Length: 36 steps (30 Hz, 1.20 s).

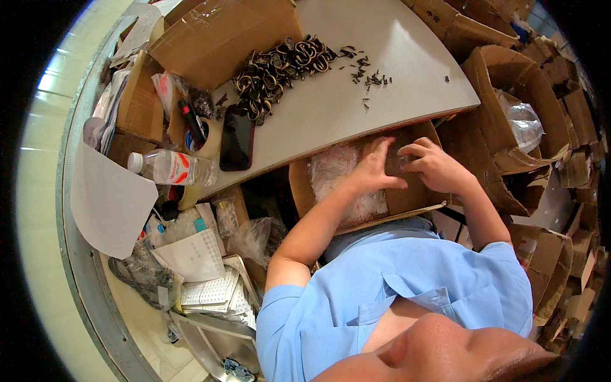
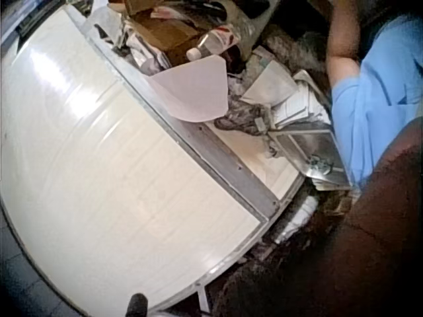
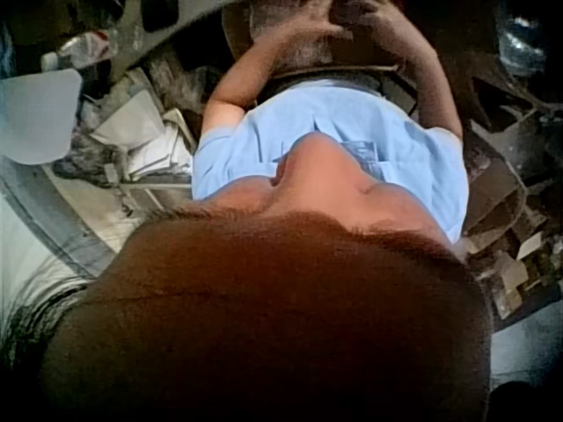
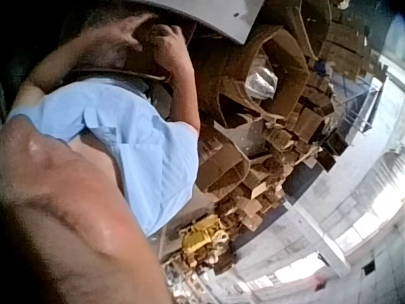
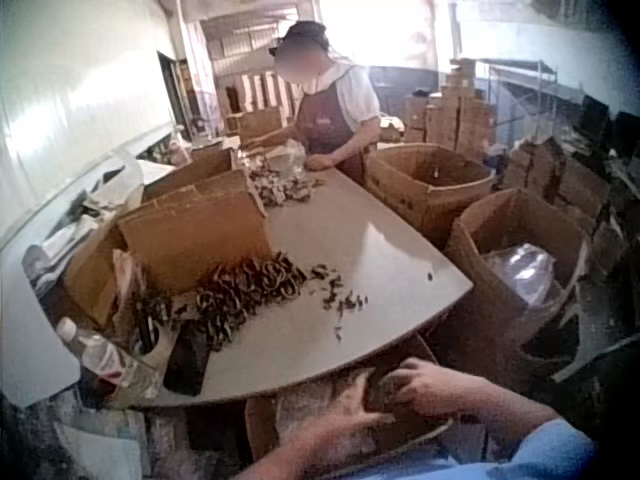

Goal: The person sorts small metal hooks and ring hardware into small plastic bags by hand while working at a desk surrounded by cardboard boxes.

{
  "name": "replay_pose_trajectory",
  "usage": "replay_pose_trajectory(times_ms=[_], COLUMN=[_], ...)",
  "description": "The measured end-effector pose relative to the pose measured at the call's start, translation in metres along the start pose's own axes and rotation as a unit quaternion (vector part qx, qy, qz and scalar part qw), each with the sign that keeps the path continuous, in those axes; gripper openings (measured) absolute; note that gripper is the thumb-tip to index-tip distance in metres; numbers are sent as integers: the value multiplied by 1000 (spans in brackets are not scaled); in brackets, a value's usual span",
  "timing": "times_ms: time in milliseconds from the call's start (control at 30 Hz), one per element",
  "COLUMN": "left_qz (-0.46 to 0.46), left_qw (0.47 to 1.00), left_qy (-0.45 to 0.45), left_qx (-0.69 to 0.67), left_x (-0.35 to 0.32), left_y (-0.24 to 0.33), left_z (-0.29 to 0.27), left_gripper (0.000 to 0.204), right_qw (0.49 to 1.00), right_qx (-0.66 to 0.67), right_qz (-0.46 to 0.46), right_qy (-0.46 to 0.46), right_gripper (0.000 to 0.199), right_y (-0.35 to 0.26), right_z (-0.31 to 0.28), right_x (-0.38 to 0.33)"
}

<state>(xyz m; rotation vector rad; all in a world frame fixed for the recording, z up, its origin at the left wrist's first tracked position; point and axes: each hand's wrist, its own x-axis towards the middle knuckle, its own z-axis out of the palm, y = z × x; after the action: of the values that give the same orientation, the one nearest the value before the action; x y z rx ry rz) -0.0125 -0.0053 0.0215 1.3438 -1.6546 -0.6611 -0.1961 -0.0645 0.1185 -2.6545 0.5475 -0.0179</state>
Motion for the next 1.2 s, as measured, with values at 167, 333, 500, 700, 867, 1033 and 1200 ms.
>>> replay_pose_trajectory(times_ms=[167,333,500,700,867,1033,1200], left_qz=[-140,-160,-214,-232,-242,-204,-197], left_qw=[972,965,947,933,909,855,889], left_qy=[-26,-15,-53,-52,-45,-48,-60], left_qx=[-187,-208,-235,-271,-337,-475,-409], left_x=[-1,3,4,6,8,9,10], left_y=[9,-8,-17,-29,-21,-7,-15], left_z=[8,9,6,14,10,-10,-2], left_gripper=[36,36,42,44,41,35,36], right_qw=[992,945,954,964,972,992,990], right_qx=[111,128,32,3,-1,121,75], right_qz=[-57,118,117,107,96,-32,20], right_qy=[-1,276,275,244,212,-24,113], right_gripper=[22,21,25,19,16,14,15], right_y=[16,72,92,90,55,-5,16], right_z=[-7,-27,-28,-28,-24,-35,-43], right_x=[45,105,129,123,98,87,151])
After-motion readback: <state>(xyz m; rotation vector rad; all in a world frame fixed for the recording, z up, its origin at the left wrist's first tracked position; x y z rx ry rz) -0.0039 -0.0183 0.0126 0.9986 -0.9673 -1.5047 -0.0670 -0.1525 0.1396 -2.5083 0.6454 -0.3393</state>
